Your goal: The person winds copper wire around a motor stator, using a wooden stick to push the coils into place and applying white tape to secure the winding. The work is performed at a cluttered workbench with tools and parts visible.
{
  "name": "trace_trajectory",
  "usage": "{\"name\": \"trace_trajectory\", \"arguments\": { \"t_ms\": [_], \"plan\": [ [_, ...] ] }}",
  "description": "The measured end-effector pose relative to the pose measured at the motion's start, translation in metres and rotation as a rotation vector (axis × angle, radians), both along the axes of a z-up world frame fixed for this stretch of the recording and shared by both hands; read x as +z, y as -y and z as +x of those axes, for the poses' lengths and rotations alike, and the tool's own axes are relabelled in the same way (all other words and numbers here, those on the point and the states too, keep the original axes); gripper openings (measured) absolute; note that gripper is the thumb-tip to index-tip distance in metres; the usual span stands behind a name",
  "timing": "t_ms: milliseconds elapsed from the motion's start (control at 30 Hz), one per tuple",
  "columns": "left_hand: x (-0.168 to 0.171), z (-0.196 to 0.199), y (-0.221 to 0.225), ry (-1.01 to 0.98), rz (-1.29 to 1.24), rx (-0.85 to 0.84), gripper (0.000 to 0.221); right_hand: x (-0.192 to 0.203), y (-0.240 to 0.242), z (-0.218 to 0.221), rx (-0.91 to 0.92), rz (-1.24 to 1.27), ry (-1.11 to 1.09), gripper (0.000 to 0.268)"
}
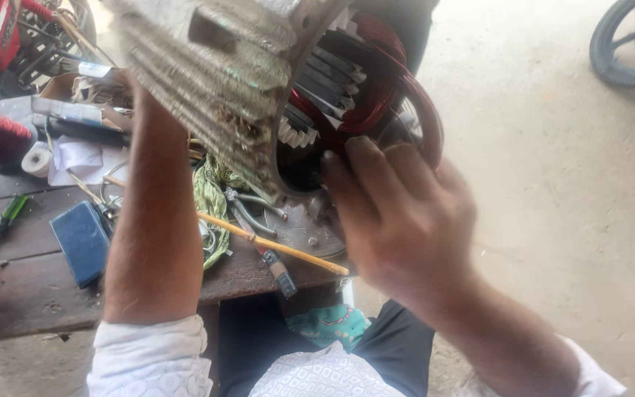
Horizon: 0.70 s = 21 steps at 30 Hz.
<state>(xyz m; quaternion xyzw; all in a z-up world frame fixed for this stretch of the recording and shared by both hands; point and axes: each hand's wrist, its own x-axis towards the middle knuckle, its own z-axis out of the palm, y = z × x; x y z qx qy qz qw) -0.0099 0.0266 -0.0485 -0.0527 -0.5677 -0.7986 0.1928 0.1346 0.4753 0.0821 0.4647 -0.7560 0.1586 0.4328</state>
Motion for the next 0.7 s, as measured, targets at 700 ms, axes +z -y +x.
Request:
{"name": "trace_trajectory", "arguments": {
  "t_ms": [700],
  "plan": [
    [0.058, 0.029, -0.04, 0.234, -0.456, 0.047, 0.018, 0.035, 0.011, 0.021, -0.168, 0.399, -0.096, 0.016]
  ]
}}
